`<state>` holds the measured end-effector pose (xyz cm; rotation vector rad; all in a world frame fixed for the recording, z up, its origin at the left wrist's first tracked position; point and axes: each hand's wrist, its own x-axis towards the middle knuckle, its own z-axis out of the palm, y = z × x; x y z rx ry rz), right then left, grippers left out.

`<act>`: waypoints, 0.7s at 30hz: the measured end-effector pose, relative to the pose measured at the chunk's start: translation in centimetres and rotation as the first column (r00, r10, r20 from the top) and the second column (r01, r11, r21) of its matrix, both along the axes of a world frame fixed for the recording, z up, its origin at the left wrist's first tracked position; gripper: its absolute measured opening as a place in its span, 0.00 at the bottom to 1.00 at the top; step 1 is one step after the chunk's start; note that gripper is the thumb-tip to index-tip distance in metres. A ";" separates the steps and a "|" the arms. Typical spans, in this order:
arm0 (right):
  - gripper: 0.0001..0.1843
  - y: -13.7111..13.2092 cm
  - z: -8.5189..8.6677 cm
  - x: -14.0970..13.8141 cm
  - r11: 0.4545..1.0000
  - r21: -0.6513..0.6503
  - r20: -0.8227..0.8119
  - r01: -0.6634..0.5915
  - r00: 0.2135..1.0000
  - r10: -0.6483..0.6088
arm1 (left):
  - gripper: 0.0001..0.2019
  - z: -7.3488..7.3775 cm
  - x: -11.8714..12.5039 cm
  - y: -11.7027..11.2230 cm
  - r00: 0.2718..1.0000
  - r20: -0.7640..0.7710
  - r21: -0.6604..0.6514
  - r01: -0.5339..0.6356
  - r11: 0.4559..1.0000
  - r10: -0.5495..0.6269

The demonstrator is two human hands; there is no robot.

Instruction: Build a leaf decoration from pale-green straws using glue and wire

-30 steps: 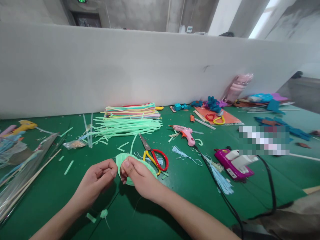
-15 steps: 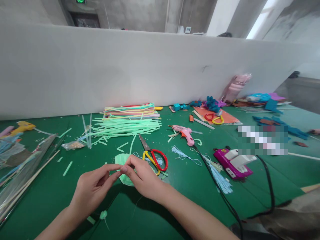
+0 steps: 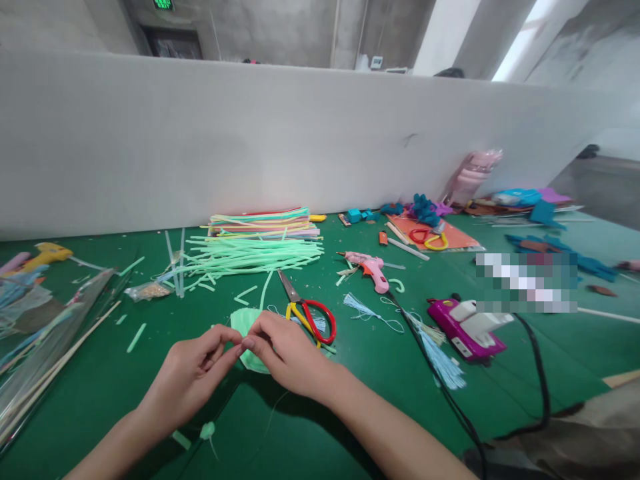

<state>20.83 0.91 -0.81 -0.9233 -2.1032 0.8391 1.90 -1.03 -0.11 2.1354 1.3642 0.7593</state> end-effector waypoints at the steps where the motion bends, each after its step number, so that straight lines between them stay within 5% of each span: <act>1: 0.13 0.0 0.0 0.0 1.000 0.007 0.008 -0.001 1.000 0.001 | 0.10 0.1 0.0 -0.1 1.000 0.005 -0.007 0.010 1.000 -0.010; 8: 0.12 -0.2 0.0 -0.2 0.999 0.034 0.024 -0.025 0.999 0.024 | 0.08 0.4 0.1 0.1 0.990 0.137 -0.175 0.016 0.984 0.008; 15: 0.17 -0.5 0.0 -0.8 0.995 -0.101 0.026 0.010 1.000 -0.007 | 0.07 -0.1 0.3 0.3 0.962 0.270 -0.322 0.047 0.945 0.044; 21: 0.17 -0.9 -0.4 -1.2 0.996 -0.092 0.001 0.022 1.000 -0.022 | 0.06 0.1 0.6 0.3 0.938 0.334 -0.348 0.036 0.937 0.088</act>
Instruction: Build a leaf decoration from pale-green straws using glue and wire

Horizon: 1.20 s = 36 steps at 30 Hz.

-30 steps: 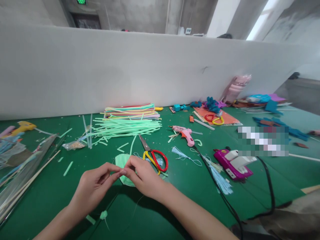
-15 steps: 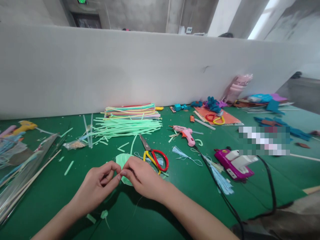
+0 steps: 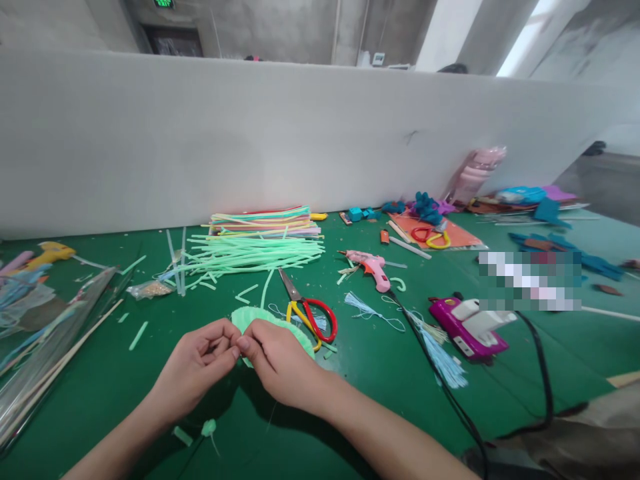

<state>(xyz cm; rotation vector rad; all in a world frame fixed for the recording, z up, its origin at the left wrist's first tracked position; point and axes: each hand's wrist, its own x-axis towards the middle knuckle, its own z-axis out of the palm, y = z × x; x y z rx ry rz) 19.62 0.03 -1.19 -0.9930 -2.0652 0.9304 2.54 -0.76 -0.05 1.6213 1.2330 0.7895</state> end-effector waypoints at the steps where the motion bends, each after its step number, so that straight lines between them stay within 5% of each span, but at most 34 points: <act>1: 0.16 -0.1 -0.1 -0.1 1.000 0.000 -0.005 0.001 1.000 -0.001 | 0.05 0.1 0.0 0.0 1.000 -0.004 0.006 -0.008 1.000 0.008; 36: 0.22 -0.2 -0.4 -0.3 0.958 -0.242 -0.326 -0.155 0.943 0.070 | 0.08 0.7 -0.2 0.1 0.961 0.276 -0.125 0.026 0.992 0.010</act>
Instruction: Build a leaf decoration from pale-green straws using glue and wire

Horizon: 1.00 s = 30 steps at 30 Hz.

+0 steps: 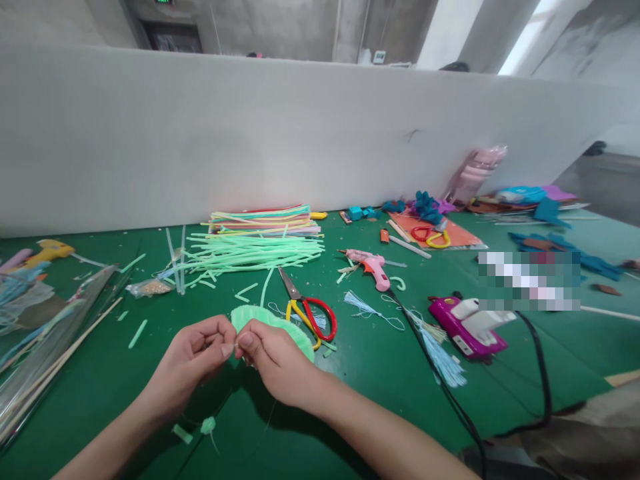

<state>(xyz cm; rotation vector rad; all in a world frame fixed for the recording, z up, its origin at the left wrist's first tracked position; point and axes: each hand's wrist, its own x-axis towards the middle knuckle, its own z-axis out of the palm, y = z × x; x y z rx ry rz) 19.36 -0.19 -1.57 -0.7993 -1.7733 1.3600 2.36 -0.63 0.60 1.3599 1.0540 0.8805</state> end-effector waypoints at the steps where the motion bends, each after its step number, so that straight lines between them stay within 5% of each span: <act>1: 0.22 0.0 0.0 0.0 1.000 -0.011 -0.013 -0.006 1.000 0.006 | 0.08 0.0 0.0 0.0 1.000 0.013 -0.013 0.002 1.000 -0.002; 12: 0.21 0.2 0.1 -0.1 0.997 -0.070 -0.153 -0.039 0.988 0.028 | 0.09 -0.7 -0.4 -0.2 0.986 0.164 -0.072 0.030 0.997 -0.018; 21: 0.20 0.6 0.6 0.3 0.986 -0.162 -0.275 -0.031 0.961 -0.015 | 0.12 0.1 -1.0 -0.2 0.994 -0.005 0.113 -0.109 0.988 0.110; 30: 0.21 0.5 0.5 -0.4 0.881 -0.440 -0.494 -0.175 0.866 -0.075 | 0.11 -0.3 -2.5 1.2 0.959 0.028 0.120 -0.284 0.951 0.283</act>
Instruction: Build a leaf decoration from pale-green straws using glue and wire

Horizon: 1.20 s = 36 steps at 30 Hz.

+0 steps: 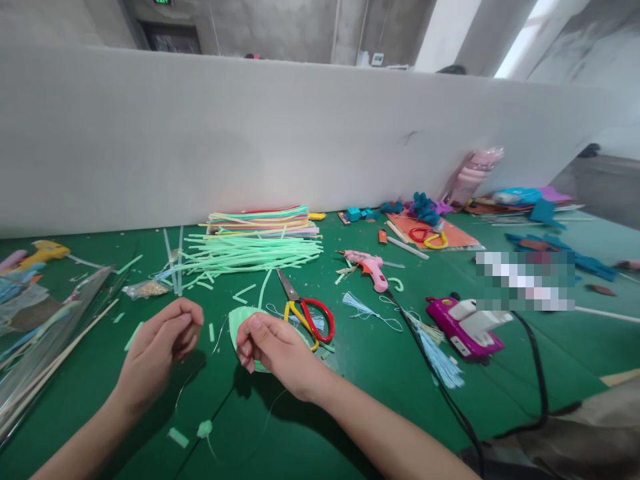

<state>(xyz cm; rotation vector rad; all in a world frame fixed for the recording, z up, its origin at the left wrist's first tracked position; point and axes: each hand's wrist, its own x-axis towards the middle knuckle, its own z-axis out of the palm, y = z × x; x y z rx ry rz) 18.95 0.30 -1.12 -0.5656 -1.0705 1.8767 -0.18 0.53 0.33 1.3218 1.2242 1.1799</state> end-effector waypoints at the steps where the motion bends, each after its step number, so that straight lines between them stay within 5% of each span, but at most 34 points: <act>1: 0.21 0.0 0.0 -0.1 1.000 -0.017 -0.011 0.000 1.000 0.000 | 0.11 -0.1 -0.4 0.4 0.997 -0.060 0.027 -0.039 0.999 0.040; 8: 0.20 0.1 -0.6 -0.4 0.998 -0.058 -0.017 -0.015 1.000 0.014 | 0.17 -1.7 -3.9 3.8 0.803 -0.570 0.092 -0.148 0.985 0.174; 16: 0.21 0.5 -1.3 -0.5 0.997 -0.083 0.010 0.006 1.000 -0.005 | 0.14 -2.3 -4.5 4.4 0.814 -0.563 0.109 -0.099 0.989 0.144; 26: 0.22 0.6 -1.5 -0.5 0.997 -0.078 0.038 0.023 0.999 -0.020 | 0.08 -1.8 -3.8 4.0 0.689 -0.711 0.134 -0.066 0.989 0.142; 36: 0.23 0.6 -1.4 -0.4 0.996 -0.068 0.103 0.058 0.993 -0.050 | 0.25 -2.0 -3.6 3.9 0.589 -0.801 0.121 -0.015 0.993 0.106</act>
